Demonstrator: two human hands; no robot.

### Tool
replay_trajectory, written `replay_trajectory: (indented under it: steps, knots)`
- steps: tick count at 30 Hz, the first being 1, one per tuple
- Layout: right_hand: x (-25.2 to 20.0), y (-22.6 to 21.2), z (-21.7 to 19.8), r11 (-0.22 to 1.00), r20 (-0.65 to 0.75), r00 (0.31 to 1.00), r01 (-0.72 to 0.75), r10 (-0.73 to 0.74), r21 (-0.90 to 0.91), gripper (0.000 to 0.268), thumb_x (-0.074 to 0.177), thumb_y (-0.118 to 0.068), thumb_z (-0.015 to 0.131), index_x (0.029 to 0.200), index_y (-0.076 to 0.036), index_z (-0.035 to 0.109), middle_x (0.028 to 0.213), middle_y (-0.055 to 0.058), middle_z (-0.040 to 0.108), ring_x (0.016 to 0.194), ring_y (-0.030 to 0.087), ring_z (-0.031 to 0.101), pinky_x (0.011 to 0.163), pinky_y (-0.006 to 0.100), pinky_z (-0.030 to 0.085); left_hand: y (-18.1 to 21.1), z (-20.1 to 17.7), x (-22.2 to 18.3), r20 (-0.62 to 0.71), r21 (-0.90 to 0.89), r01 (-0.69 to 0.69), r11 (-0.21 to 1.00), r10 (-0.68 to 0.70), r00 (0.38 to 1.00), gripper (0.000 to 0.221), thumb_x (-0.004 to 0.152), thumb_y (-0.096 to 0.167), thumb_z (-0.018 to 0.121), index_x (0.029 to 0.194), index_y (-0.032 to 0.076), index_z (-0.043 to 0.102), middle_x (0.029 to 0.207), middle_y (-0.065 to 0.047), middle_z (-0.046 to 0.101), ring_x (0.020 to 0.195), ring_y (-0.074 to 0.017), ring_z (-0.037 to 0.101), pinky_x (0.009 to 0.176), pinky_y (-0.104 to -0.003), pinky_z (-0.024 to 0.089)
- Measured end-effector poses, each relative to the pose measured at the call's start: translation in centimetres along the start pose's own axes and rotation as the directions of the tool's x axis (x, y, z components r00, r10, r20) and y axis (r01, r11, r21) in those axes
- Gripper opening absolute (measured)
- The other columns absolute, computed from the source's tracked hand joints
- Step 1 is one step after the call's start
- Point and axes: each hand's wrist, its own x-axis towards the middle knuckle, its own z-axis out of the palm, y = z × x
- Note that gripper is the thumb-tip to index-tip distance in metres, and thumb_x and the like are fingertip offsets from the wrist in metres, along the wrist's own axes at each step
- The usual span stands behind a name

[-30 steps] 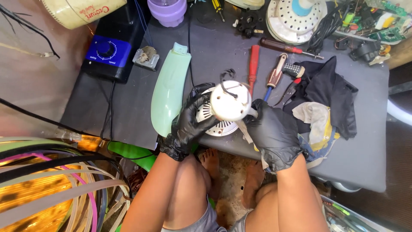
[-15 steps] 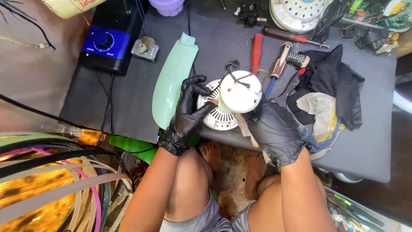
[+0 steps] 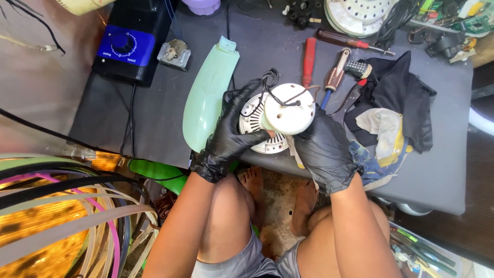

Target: Cleaning a small white fan motor using a cloth and wearing protective gloves at a workbench.

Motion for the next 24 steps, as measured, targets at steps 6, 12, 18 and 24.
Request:
replay_trajectory:
  steps: [6,12,18,24]
  knots:
    - [-0.7,-1.1,-0.8,0.989,-0.005,1.0,0.012,-0.012,0.147,0.057,0.096,-0.041,0.062,0.14,-0.007,0.062,0.118,0.028,0.072,0.117,0.051,0.061,0.108,0.061,0.043,-4.7,0.2,-0.2,-0.003,-0.046,-0.001,0.999,0.001,1.0,0.085,0.057,0.011,0.101,0.132,0.004,0.062,0.129,-0.018,0.066,0.127,-0.0262,0.06,0.113,-0.044,0.044]
    - [2.7,4.8,1.6,0.92,-0.138,0.986,0.143,-0.099,0.366,0.036,0.104,-0.034,0.06,0.133,-0.013,0.067,0.114,0.015,0.075,0.119,0.031,0.066,0.101,0.043,0.051,-4.2,0.3,0.1,-0.05,-0.027,-0.125,0.992,0.123,0.991,0.08,0.055,0.005,0.101,0.126,-0.001,0.064,0.118,-0.023,0.07,0.121,-0.0323,0.065,0.108,-0.045,0.049]
    - [1.1,3.3,-1.7,0.95,-0.031,0.999,-0.005,0.016,0.312,0.04,0.098,-0.052,0.063,0.122,-0.02,0.072,0.109,0.007,0.076,0.116,0.027,0.068,0.098,0.043,0.051,-4.6,0.4,0.3,-0.139,-0.097,-0.127,0.987,0.113,0.984,0.089,0.054,0.0,0.101,0.131,-0.002,0.056,0.125,-0.021,0.065,0.127,-0.0307,0.06,0.11,-0.047,0.051]
    - [-1.5,2.6,-2.1,0.999,0.142,0.989,-0.027,0.033,-0.047,0.036,0.087,-0.051,0.068,0.102,-0.021,0.082,0.087,0.011,0.08,0.104,0.032,0.072,0.091,0.041,0.057,-4.8,1.3,0.2,-0.169,0.046,-0.155,0.987,0.16,0.973,0.084,0.057,0.012,0.103,0.13,0.002,0.062,0.128,-0.019,0.065,0.13,-0.0326,0.059,0.113,-0.049,0.047]
